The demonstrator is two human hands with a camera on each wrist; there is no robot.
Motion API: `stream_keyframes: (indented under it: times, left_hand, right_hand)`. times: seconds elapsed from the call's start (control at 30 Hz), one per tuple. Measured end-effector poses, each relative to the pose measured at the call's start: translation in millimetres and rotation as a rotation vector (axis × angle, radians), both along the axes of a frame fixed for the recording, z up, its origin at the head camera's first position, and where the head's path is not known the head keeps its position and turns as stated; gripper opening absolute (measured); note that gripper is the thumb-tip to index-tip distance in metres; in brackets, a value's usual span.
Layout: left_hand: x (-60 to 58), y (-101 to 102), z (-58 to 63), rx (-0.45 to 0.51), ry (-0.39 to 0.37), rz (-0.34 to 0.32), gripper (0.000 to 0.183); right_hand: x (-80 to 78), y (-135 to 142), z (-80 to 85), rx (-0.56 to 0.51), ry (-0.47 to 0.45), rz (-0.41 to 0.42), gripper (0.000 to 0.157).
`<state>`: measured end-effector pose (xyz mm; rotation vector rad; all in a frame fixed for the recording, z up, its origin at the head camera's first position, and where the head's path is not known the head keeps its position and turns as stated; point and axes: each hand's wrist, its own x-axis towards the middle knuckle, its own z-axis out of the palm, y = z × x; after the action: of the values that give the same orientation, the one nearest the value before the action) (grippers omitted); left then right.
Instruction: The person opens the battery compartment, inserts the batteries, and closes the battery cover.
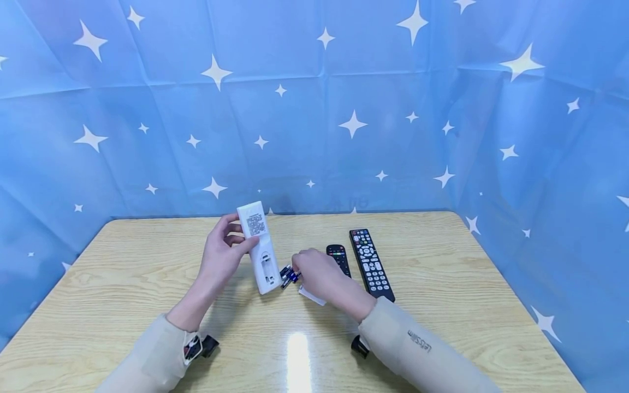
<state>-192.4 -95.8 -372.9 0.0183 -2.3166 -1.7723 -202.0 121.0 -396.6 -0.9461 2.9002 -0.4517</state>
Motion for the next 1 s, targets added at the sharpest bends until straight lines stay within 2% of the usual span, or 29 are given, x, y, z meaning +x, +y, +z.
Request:
stream_keyframes:
  times: [0.4,0.7,0.87,1.0]
  left_hand:
    - [-2.0,-0.8,-1.7,0.010,0.000,-0.004,0.054]
    - [-2.3,-0.8,-1.1,0.022,0.001,-0.004,0.055]
    - [-3.0,-0.8,-1.9,0.031,-0.001,-0.006,0.055]
    - [-2.2,-0.7,-1.9,0.030,-0.003,-0.011,0.054]
  right_hand:
    - [-3.4,-9.3,-7.3,0.072,0.052,0.045,0.027]
    - [-3.7,-7.1,-9.6,0.093,0.102,0.080,0.026]
    - [-2.8,-4.9,-4.6,0.139,0.074,0.047,0.026]
    - [-1.0,-2.7,3.5,0.099,0.017,0.006,0.029]
